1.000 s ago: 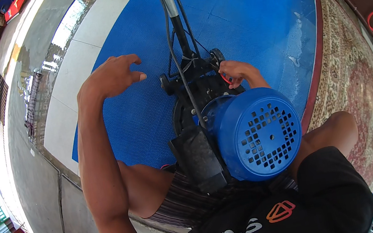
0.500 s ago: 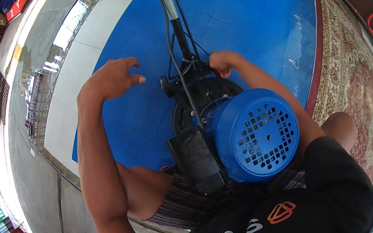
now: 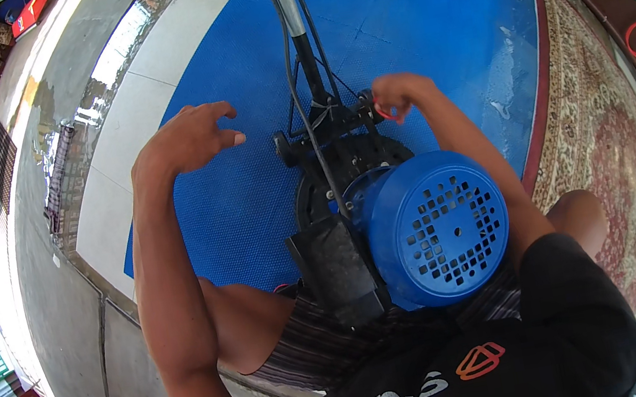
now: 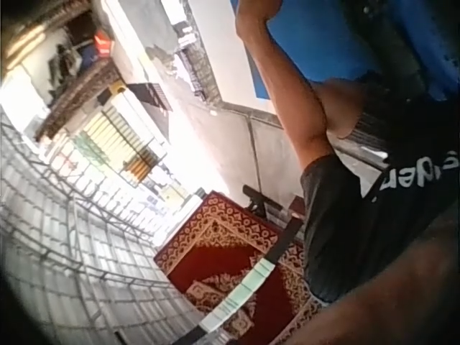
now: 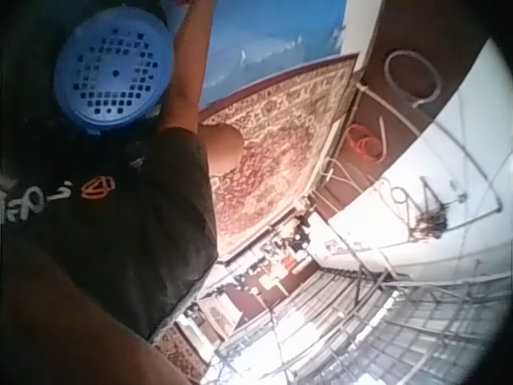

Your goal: Using pliers to adjust or repair a component on a blue floor scrubbing machine.

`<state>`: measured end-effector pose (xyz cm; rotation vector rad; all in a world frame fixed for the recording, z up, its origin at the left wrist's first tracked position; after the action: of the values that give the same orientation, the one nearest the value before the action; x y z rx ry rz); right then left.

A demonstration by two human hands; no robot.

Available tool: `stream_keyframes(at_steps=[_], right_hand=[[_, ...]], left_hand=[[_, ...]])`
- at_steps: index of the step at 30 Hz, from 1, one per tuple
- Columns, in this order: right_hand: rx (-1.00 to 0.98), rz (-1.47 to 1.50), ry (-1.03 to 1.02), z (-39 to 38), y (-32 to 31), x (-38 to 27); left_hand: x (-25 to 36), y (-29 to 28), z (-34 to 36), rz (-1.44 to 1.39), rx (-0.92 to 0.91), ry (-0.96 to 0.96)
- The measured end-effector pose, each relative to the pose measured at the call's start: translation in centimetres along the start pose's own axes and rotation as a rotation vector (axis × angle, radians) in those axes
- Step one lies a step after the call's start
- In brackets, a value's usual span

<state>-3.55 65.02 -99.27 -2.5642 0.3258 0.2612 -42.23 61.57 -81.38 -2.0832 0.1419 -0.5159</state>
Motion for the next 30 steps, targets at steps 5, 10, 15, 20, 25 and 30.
stream_keyframes(at_steps=[5,10,15,20,25,30], right_hand=[[0.255,0.045,0.014,-0.7,4.4,2.6],[0.228,0.101,0.04,-0.1,6.3,2.4],[0.237,0.173,0.021,-0.8,7.3,2.3],[0.304,0.23,-0.04,-1.5,8.2,1.0],[0.648,-0.127,-0.11,-1.3,10.1,0.7],[0.639,-0.113,-0.099,-0.6,10.5,0.4]], left_hand=[[0.7,-0.4,0.3,0.01,0.024,-0.01],[1.0,-0.1,0.7,0.015,0.018,0.013],[1.2,0.1,1.1,0.001,0.005,-0.001],[1.1,0.0,0.9,0.023,0.012,-0.01],[1.5,0.0,1.2,0.029,0.013,-0.006],[1.5,-0.2,1.0,0.02,0.017,-0.014]])
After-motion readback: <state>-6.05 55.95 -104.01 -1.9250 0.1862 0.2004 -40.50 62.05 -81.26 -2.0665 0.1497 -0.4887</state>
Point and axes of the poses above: each hand's wrist, its own z-axis towards the middle knuckle, its own y-axis out of the palm, x = y × z, the point moved 1 cm from there along z, towards the middle knuckle, and after that the axes turned 5 degrees about y, right-handed, at the moved point
